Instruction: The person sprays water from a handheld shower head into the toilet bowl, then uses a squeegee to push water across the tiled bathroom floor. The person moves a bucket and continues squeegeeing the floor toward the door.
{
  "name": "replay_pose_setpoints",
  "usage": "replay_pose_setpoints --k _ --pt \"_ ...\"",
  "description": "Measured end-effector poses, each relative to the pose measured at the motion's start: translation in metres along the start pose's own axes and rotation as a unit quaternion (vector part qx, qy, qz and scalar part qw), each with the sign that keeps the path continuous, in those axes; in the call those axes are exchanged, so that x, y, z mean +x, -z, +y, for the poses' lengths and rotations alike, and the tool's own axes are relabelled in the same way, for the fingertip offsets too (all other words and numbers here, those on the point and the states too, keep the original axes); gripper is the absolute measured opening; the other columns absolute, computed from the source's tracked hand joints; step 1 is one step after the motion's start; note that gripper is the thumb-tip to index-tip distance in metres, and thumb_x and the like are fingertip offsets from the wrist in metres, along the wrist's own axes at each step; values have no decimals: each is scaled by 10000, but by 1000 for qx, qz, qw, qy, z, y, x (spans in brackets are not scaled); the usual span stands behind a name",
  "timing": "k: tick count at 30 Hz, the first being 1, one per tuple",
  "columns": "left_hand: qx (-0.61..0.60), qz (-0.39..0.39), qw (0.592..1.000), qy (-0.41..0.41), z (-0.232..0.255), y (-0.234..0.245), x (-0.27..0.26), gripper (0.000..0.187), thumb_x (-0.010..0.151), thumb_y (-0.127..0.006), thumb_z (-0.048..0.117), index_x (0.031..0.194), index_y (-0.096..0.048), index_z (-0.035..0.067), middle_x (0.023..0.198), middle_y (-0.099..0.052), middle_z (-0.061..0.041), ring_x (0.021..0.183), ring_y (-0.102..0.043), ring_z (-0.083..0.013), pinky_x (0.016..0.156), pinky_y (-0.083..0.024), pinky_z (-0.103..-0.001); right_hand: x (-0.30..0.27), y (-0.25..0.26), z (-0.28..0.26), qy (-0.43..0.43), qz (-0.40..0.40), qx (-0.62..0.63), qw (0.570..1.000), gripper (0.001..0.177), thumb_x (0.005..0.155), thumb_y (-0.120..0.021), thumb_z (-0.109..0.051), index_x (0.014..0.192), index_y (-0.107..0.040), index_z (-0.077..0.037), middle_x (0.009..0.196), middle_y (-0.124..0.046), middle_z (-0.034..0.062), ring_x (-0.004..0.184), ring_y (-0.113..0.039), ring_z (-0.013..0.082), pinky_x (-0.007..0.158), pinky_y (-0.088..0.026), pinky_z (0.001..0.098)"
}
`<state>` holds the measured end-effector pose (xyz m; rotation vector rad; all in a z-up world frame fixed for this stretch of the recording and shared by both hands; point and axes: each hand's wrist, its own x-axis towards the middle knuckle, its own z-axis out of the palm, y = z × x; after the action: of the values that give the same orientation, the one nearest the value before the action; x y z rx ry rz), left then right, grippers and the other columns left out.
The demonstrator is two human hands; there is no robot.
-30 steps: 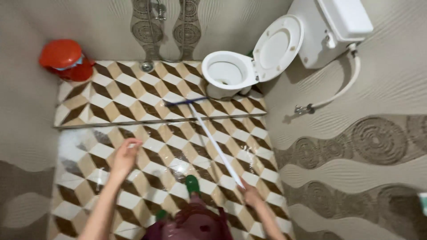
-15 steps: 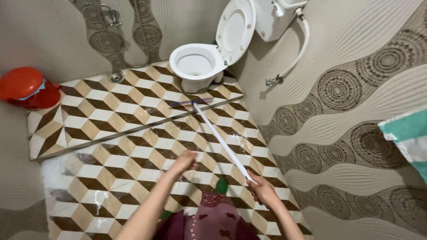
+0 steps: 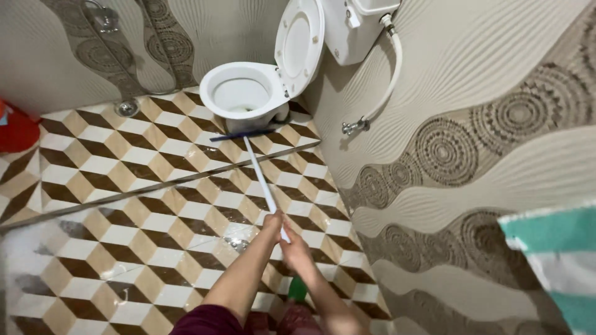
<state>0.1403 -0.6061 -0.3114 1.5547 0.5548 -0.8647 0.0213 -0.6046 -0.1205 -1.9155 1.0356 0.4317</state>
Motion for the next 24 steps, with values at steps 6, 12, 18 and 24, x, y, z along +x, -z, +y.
replay_pose_setpoints --k 6,12,18,24 --pt "139 70 988 22 16 -57 -48 521 1024 -489 469 898 -715 16 789 -723 -154 691 -687 -336 639 -516 -454 8 80 30 -95 -154 309 934 524 1049 -465 -283 1567 -401 -342 643 -576 84 443 -461 146 409 -353 278" --pt "245 53 968 24 -30 -70 -58 595 1069 -374 455 1180 -672 -48 1285 -666 -288 1182 -656 -441 1047 -521 -467 -16 84 74 -145 -170 362 905 553 1045 -490 -436 1591 -408 -405 660 -439 8 433 -380 75 349 -254 192" --pt "400 32 916 -3 -147 -75 -61 650 1053 -330 531 1128 -691 -5 1166 -712 -255 1151 -674 -435 1021 -558 -441 -78 76 140 -187 -157 361 900 590 1059 -491 -382 1625 -331 -436 638 -425 46 397 -334 108 325 -256 241" --pt "260 58 964 -18 -181 -80 -159 575 1044 -425 441 1088 -717 -53 1166 -708 -293 1137 -669 -461 1015 -534 -452 -138 70 191 -227 -98 360 900 550 1038 -550 -414 1568 -428 -493 608 -453 45 392 -332 124 353 -227 244"
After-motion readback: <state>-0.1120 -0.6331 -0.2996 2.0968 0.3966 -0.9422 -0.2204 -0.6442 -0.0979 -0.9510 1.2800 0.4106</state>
